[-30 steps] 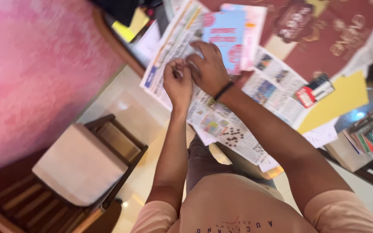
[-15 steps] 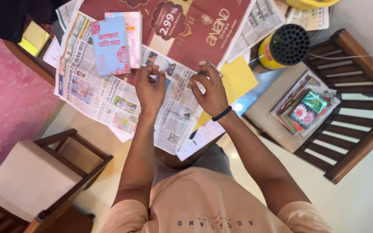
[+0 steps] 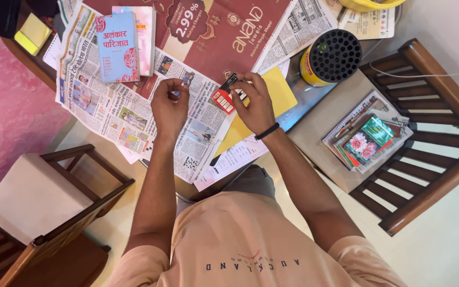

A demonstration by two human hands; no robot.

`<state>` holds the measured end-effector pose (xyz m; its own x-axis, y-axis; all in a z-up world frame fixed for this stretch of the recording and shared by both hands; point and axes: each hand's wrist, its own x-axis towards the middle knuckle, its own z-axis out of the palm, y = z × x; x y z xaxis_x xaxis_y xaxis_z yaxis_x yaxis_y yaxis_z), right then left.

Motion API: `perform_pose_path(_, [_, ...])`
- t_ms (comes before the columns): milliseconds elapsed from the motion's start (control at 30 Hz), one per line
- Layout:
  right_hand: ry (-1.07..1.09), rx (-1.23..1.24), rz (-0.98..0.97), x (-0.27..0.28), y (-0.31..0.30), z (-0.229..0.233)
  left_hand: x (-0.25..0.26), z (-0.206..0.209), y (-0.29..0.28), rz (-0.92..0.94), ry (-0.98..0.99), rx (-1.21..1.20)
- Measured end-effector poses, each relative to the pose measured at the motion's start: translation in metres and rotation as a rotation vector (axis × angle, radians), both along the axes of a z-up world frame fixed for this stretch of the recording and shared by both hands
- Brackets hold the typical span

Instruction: The person sorts through a cluttered table, moving a black speaker, a blue notebook, and various papers. They handle newspapers, small boxes, and a yellow sticky note, placing items on a nearby chair and arranging them on the table.

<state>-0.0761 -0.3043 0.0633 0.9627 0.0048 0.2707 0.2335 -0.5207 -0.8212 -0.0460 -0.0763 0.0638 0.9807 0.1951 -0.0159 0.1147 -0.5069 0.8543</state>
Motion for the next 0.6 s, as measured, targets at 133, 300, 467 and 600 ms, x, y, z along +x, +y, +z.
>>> perform_pose_path(133, [-0.008, 0.064, 0.034, 0.018, 0.003, -0.002, 0.005, 0.001, 0.006, 0.017, -0.023, 0.037])
perform_pose_path(300, [-0.068, 0.049, 0.071, 0.033, 0.009, -0.004, 0.004, -0.011, 0.023, 0.055, -0.012, 0.033])
perform_pose_path(467, [-0.052, -0.011, 0.105, 0.047, 0.017, -0.008, 0.009, -0.019, 0.024, 0.021, -0.016, 0.018])
perform_pose_path(600, [-0.059, -0.148, 0.108, 0.050, 0.015, -0.012, 0.009, -0.010, 0.018, -0.036, 0.045, 0.003])
